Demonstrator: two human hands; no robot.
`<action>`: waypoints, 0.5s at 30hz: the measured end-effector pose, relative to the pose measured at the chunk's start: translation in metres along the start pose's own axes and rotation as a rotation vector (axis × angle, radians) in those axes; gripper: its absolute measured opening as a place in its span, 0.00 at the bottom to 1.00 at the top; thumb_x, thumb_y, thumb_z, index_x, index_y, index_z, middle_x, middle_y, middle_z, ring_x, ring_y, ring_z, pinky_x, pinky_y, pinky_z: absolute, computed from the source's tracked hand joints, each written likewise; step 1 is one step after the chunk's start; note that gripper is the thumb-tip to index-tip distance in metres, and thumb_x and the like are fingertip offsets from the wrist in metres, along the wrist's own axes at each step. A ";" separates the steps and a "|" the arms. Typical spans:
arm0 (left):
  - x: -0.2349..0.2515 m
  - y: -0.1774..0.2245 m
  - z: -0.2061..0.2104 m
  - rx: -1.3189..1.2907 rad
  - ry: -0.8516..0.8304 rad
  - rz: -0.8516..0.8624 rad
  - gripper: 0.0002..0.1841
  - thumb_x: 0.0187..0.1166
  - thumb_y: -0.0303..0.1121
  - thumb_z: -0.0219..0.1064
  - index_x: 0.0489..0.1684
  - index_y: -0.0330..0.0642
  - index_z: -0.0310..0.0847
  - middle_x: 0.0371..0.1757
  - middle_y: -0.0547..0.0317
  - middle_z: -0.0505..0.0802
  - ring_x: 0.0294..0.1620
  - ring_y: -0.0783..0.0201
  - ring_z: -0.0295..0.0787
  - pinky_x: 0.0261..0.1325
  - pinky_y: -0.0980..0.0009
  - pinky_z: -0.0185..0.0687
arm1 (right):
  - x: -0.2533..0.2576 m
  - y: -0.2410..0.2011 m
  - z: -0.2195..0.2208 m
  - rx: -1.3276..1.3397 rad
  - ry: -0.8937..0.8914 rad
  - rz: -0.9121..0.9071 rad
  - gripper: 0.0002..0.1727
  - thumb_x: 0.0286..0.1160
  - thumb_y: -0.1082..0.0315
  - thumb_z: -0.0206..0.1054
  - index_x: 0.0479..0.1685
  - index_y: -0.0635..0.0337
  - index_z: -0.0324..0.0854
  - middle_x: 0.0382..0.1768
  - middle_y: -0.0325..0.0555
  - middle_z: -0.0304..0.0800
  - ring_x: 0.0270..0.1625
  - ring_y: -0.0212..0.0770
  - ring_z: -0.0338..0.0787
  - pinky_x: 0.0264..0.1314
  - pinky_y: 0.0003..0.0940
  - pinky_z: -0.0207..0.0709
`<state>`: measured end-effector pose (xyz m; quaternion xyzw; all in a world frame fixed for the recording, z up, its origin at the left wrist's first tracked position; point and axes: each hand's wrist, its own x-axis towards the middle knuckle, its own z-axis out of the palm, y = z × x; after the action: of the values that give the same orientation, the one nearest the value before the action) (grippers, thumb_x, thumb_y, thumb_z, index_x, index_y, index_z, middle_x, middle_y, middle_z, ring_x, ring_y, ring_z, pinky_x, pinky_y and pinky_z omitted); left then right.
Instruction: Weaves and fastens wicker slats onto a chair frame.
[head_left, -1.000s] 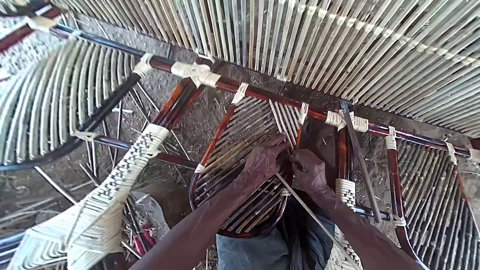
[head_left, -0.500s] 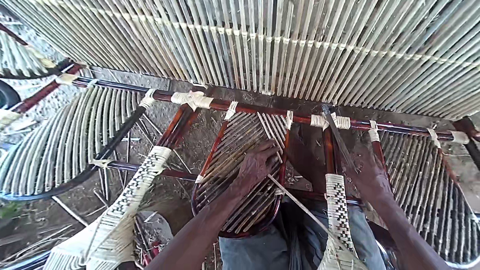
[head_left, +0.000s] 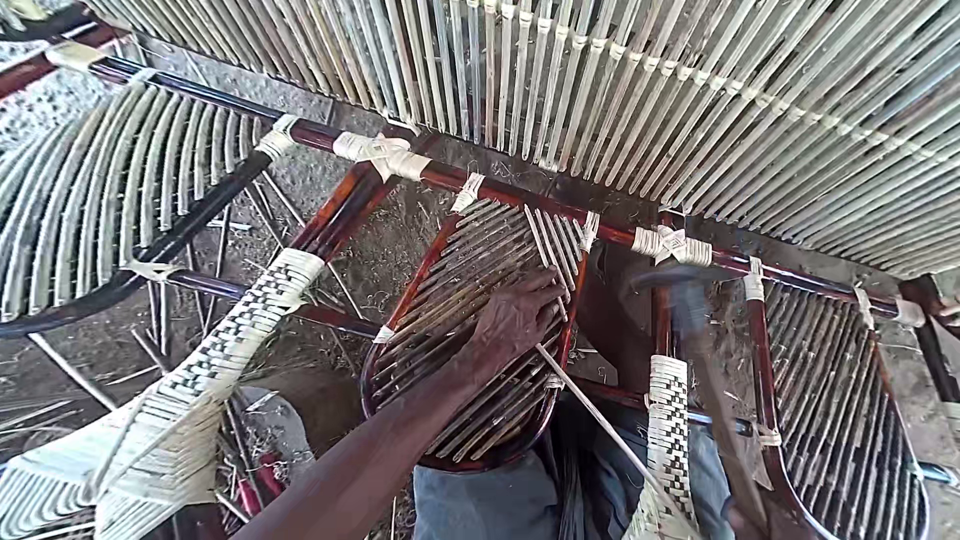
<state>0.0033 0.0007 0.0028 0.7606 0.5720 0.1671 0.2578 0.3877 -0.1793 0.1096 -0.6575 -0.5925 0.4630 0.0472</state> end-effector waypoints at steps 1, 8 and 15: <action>0.001 0.001 -0.001 -0.004 0.003 -0.003 0.16 0.84 0.35 0.64 0.65 0.48 0.90 0.81 0.55 0.83 0.84 0.54 0.77 0.81 0.53 0.75 | 0.001 0.003 0.000 -0.061 -0.032 0.011 0.28 0.89 0.50 0.56 0.46 0.72 0.84 0.23 0.56 0.84 0.23 0.49 0.83 0.29 0.53 0.78; -0.001 0.009 -0.008 0.015 -0.001 -0.024 0.14 0.83 0.33 0.66 0.60 0.46 0.93 0.76 0.53 0.87 0.75 0.51 0.85 0.73 0.52 0.81 | 0.008 -0.025 -0.011 -0.207 0.164 -0.231 0.38 0.90 0.38 0.47 0.40 0.70 0.83 0.21 0.55 0.86 0.21 0.42 0.86 0.24 0.41 0.80; 0.000 0.003 -0.004 0.013 0.011 -0.002 0.16 0.84 0.35 0.64 0.64 0.47 0.91 0.80 0.53 0.84 0.83 0.53 0.77 0.81 0.54 0.75 | 0.021 -0.031 -0.017 -0.328 0.041 -0.050 0.22 0.86 0.58 0.61 0.46 0.76 0.84 0.20 0.61 0.85 0.21 0.57 0.86 0.25 0.57 0.78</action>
<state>0.0036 0.0003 0.0080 0.7606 0.5753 0.1675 0.2499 0.3734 -0.1443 0.1266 -0.6510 -0.6750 0.3452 -0.0371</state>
